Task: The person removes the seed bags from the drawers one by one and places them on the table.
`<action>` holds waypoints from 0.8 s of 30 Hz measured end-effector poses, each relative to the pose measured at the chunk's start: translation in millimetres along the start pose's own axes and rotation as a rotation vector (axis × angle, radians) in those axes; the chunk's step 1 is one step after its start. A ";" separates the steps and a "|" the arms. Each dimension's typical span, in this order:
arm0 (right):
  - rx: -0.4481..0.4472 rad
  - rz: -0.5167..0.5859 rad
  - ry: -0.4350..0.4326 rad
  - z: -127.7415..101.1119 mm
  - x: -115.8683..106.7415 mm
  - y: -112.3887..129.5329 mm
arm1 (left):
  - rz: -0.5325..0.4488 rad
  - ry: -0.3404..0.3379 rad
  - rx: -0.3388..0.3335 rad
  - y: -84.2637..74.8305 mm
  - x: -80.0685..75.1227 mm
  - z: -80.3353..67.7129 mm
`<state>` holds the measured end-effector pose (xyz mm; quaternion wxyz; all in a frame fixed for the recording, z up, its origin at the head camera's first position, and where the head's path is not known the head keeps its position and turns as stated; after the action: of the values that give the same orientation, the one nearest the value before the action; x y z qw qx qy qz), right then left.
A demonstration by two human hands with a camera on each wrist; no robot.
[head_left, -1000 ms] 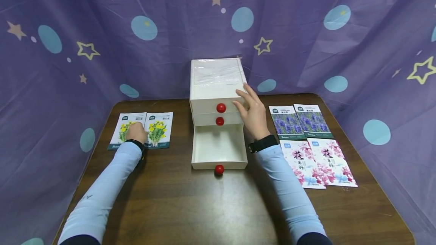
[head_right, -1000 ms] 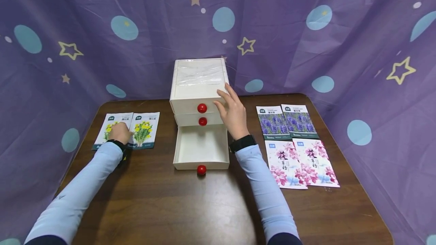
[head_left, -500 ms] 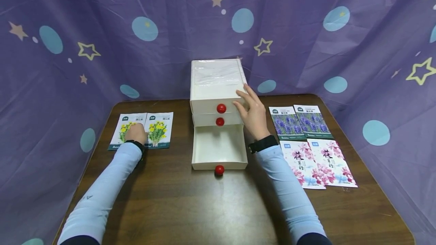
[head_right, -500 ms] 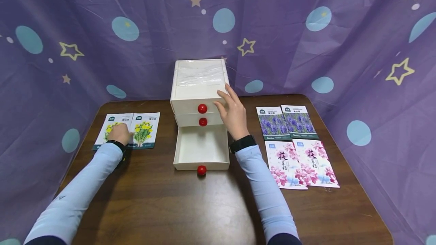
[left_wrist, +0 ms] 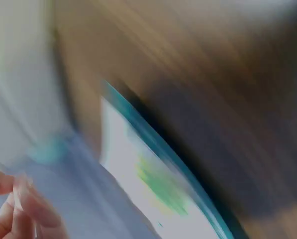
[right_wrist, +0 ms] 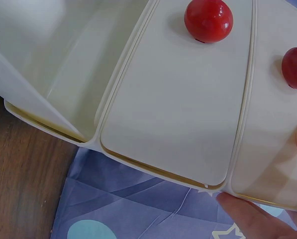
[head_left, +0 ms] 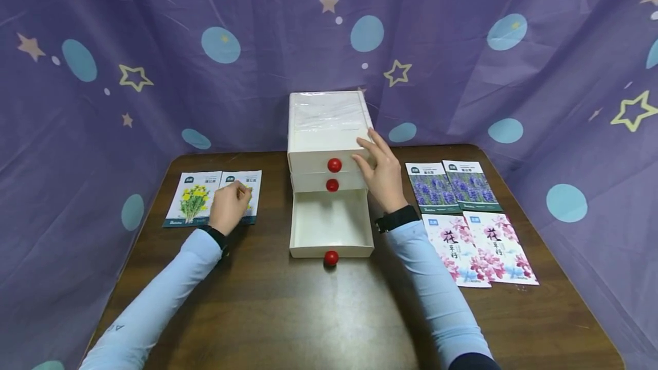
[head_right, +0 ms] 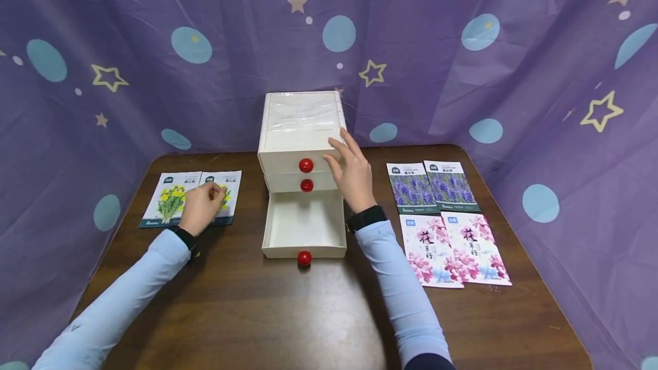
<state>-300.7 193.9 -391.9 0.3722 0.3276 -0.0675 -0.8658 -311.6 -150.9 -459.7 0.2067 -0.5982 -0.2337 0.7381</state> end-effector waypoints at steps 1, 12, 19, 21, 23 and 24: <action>-0.003 0.004 0.000 0.3 0.1 0.2 | -0.058 0.081 0.008 -10.6 1.0 -9.5; -0.016 0.009 -0.021 5.1 -3.1 -0.3 | -0.666 1.055 -0.254 -81.5 47.5 -132.5; -0.003 0.012 -0.008 2.4 -3.0 -0.1 | -1.185 1.083 -0.767 -85.5 99.0 -156.5; -0.005 0.014 -0.007 1.6 -2.3 0.3 | -1.244 1.037 -0.801 -87.8 105.8 -157.5; -0.008 0.010 -0.004 0.4 -1.9 0.7 | -1.272 1.002 -0.824 -89.7 109.5 -158.2; -0.008 0.006 -0.002 -0.1 -2.0 0.9 | -1.279 0.998 -0.833 -90.5 110.7 -158.5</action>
<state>-299.1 194.6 -390.6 0.3758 0.3250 -0.0654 -0.8654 -176.0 2.2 -520.9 0.4210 -0.6306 -0.6520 -0.0057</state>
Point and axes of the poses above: each hand's wrist, its own z-axis towards the middle knuckle, its own x-axis out of the palm, y = z × x, the point moved 2 cm from there along z, towards the middle knuckle, and after that the axes turned 13 degrees about -x, right-handed, at the moved point
